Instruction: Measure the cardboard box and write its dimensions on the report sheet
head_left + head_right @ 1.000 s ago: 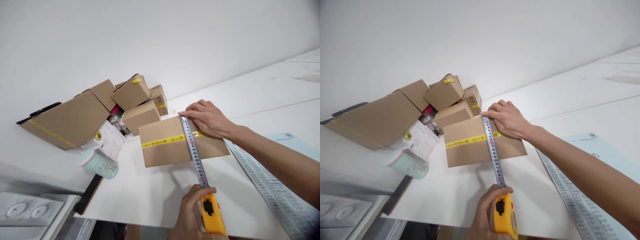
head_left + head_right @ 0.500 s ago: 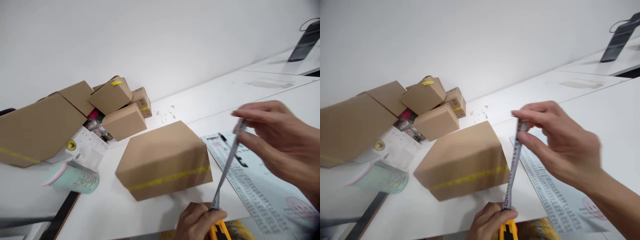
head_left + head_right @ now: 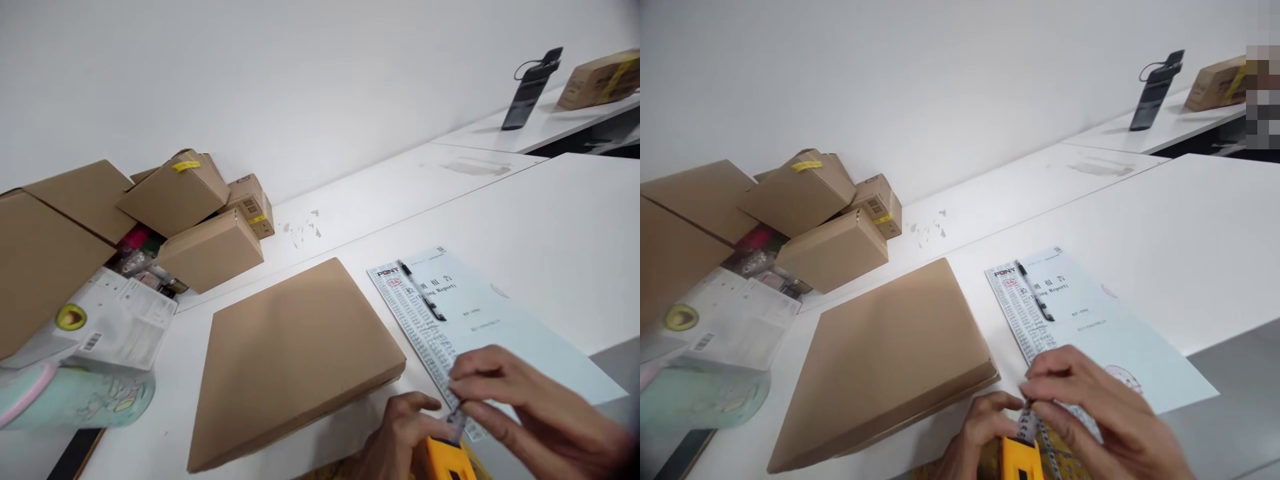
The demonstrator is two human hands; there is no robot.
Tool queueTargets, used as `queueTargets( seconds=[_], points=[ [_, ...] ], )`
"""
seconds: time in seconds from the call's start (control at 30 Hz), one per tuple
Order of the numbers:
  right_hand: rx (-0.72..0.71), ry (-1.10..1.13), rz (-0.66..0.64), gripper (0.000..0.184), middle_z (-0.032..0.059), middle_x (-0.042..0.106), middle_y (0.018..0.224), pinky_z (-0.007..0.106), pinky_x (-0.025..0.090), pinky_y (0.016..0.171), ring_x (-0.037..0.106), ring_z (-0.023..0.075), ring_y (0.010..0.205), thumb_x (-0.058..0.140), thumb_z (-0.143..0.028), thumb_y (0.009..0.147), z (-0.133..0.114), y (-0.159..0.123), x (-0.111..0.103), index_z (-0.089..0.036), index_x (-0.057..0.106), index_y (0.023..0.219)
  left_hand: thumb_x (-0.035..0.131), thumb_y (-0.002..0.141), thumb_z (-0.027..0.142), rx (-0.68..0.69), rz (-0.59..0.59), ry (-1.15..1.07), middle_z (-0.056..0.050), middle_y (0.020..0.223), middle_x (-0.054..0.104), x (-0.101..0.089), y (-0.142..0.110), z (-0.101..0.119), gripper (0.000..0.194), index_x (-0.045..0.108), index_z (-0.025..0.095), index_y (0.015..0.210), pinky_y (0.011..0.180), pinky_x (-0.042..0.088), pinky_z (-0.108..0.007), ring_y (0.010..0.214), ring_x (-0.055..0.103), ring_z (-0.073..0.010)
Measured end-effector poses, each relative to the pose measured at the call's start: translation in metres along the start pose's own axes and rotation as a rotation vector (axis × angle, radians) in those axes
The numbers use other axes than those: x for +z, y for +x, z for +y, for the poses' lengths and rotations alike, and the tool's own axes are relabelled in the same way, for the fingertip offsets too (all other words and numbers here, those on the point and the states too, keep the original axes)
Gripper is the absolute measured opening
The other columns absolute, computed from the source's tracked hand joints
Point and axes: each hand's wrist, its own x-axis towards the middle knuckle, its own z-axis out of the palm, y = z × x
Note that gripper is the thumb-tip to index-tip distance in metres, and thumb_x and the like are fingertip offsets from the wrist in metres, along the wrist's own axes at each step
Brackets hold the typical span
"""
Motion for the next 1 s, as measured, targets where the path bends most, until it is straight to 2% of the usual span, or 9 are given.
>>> queueTargets(
  seconds=[0.13, 0.2, 0.27, 0.4, 0.5, 0.63, 0.8, 0.9, 1.0],
  points=[
    [0.006, -0.011, -0.113, 0.022, 0.0046, 0.072, 0.101, 0.027, 0.059, 0.071, 0.072, 0.0199, 0.090, 0.063, -0.024, 0.093, -0.033, 0.051, 0.002, -0.033, 0.072, 0.111, 0.066, 0.084, 0.015, -0.118, 0.077, 0.148, -0.007, 0.162, 0.036, -0.004, -0.001, 0.019, 0.082, 0.031, 0.038, 0.155, 0.112, 0.045, -0.042, 0.141, 0.047, -0.0297],
    [0.101, -0.057, -0.085, 0.014, 0.0059, 0.072, 0.096, 0.030, 0.058, 0.070, 0.071, 0.0213, 0.088, 0.058, -0.035, 0.097, -0.014, 0.063, -0.007, -0.029, 0.071, 0.098, 0.075, 0.074, 0.013, -0.163, 0.110, 0.236, -0.007, 0.164, 0.032, -0.011, 0.006, 0.029, 0.103, 0.021, 0.038, 0.157, 0.115, 0.043, -0.043, 0.144, 0.041, -0.0312],
    [0.241, -0.167, -0.042, 0.025, 0.0048, 0.071, 0.084, 0.031, 0.053, 0.061, 0.067, 0.0201, 0.073, 0.053, -0.045, 0.098, 0.018, 0.083, -0.015, -0.025, 0.065, 0.088, 0.080, 0.065, 0.012, -0.174, 0.151, 0.333, -0.008, 0.164, 0.031, -0.021, 0.018, 0.034, 0.112, 0.020, 0.035, 0.157, 0.119, 0.038, -0.046, 0.148, 0.035, -0.0326],
    [0.521, -0.584, -0.132, 0.027, 0.0035, 0.070, 0.076, 0.032, 0.039, 0.054, 0.061, 0.0207, 0.060, 0.053, -0.049, 0.094, 0.080, 0.138, -0.013, -0.023, 0.057, 0.097, 0.071, 0.072, 0.014, -0.162, 0.173, 0.606, -0.008, 0.158, 0.037, -0.045, 0.052, 0.031, 0.090, 0.032, 0.031, 0.152, 0.120, 0.035, -0.051, 0.146, 0.036, -0.0307],
    [0.495, -0.674, -0.313, 0.029, 0.0065, 0.072, 0.081, 0.033, 0.036, 0.057, 0.063, 0.0255, 0.070, 0.056, -0.037, 0.091, 0.105, 0.164, -0.001, -0.020, 0.058, 0.114, 0.067, 0.076, 0.017, -0.217, 0.161, 0.844, -0.010, 0.151, 0.046, -0.062, 0.074, 0.025, 0.070, 0.048, 0.027, 0.143, 0.113, 0.042, -0.051, 0.136, 0.047, -0.0311],
    [0.451, -0.377, -0.378, 0.032, 0.0057, 0.070, 0.076, 0.035, 0.042, 0.062, 0.062, 0.0232, 0.069, 0.048, -0.026, 0.091, 0.110, 0.175, -0.007, -0.019, 0.062, 0.118, 0.065, 0.079, 0.019, -0.271, 0.135, 1.041, -0.011, 0.143, 0.054, -0.075, 0.093, 0.019, 0.055, 0.056, 0.021, 0.134, 0.107, 0.045, -0.049, 0.126, 0.054, -0.0304],
    [0.495, 0.433, -0.148, 0.035, 0.0112, 0.076, 0.104, 0.043, 0.051, 0.087, 0.068, 0.0258, 0.096, 0.064, -0.042, 0.086, 0.100, 0.183, -0.042, -0.021, 0.067, 0.113, 0.063, 0.082, 0.019, -0.306, 0.122, 1.123, -0.014, 0.142, 0.057, -0.079, 0.112, 0.014, 0.045, 0.061, 0.018, 0.127, 0.105, 0.046, -0.052, 0.120, 0.057, -0.0325],
    [0.470, 0.442, -0.004, 0.037, 0.0096, 0.077, 0.102, 0.043, 0.050, 0.090, 0.068, 0.0260, 0.098, 0.080, -0.043, 0.075, 0.097, 0.184, -0.048, -0.023, 0.067, 0.104, 0.064, 0.083, 0.018, -0.333, 0.105, 1.179, -0.017, 0.141, 0.058, -0.079, 0.123, 0.014, 0.042, 0.063, 0.016, 0.125, 0.102, 0.048, -0.054, 0.116, 0.060, -0.0347],
    [0.493, 0.323, 0.096, 0.033, 0.0007, 0.070, 0.070, 0.036, 0.049, 0.072, 0.062, 0.0180, 0.069, 0.076, -0.052, 0.081, 0.102, 0.176, -0.038, -0.024, 0.060, 0.089, 0.067, 0.084, 0.018, -0.343, 0.093, 1.234, -0.023, 0.144, 0.055, -0.070, 0.134, 0.016, 0.047, 0.061, 0.009, 0.130, 0.106, 0.045, -0.059, 0.126, 0.056, -0.0399]
  ],
)
